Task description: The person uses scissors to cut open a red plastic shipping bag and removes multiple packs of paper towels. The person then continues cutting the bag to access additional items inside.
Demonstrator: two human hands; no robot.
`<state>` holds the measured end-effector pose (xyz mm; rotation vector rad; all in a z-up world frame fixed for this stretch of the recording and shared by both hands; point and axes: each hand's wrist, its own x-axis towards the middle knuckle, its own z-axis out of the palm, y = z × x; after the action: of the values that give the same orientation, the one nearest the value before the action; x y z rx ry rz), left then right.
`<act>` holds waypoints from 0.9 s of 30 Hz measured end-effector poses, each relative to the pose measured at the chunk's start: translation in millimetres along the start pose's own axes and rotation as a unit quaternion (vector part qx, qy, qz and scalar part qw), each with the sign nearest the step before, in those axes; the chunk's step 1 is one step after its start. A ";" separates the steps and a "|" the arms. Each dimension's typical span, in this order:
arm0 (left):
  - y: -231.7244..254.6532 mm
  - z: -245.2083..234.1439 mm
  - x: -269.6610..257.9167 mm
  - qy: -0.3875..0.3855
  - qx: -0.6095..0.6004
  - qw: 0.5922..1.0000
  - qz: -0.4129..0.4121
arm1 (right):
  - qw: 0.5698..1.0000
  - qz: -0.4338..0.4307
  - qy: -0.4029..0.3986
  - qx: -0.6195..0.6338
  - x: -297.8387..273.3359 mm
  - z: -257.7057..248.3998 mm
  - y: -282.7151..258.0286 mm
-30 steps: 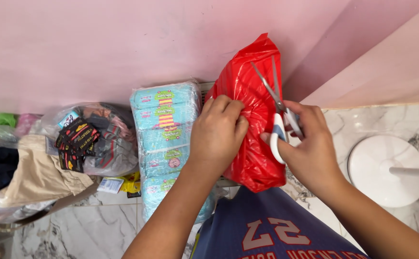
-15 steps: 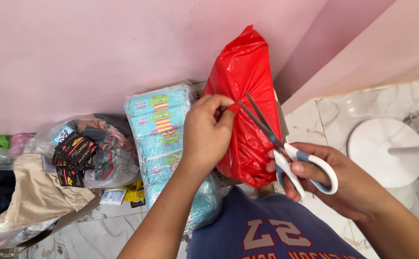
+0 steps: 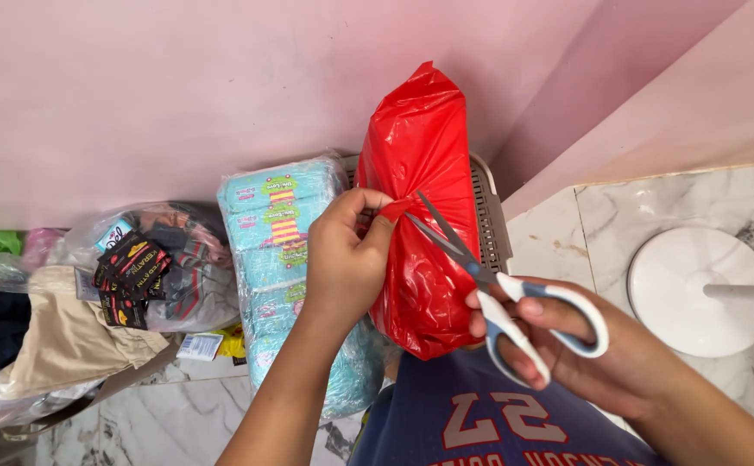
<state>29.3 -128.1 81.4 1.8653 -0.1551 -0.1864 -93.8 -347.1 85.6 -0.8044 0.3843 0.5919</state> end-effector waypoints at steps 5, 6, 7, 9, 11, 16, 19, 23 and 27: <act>-0.4 -1.4 1.3 -0.019 -0.003 0.999 0.026 | 0.999 -0.036 -0.028 0.018 3.8 0.8 12.0; -0.8 -1.5 1.3 -0.023 -0.005 0.999 0.024 | 0.998 -0.043 -0.033 0.015 4.7 0.4 14.0; -1.3 -2.2 1.1 -0.025 0.003 0.999 0.027 | 0.999 -0.043 -0.025 0.014 6.0 0.4 16.5; -1.1 -3.3 1.4 -0.029 0.017 0.999 0.035 | 0.999 -0.045 -0.009 0.009 9.2 0.3 19.7; -0.9 -2.0 0.2 -0.037 -0.002 0.998 0.043 | 0.999 -0.044 -0.018 0.010 12.4 -0.5 21.1; -5.5 -4.8 -1.4 -0.049 -0.017 0.998 0.036 | 0.997 -0.044 -0.054 0.020 14.8 -3.0 26.6; -13.6 -5.8 -0.2 -0.065 -0.074 0.995 -0.005 | 0.996 -0.023 -0.061 0.065 14.1 -3.5 28.1; -28.4 -5.2 -0.4 -0.071 -0.126 0.989 -0.013 | 0.992 -0.006 -0.063 0.111 14.2 -5.1 33.2; -40.6 -4.0 0.8 -0.059 -0.210 0.975 -0.030 | 0.988 -0.020 -0.082 0.126 13.2 -10.9 39.3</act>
<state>31.4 -112.6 43.8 1.4377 -0.1297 -0.3441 -109.2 -329.4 49.8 -0.5153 0.2838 0.5554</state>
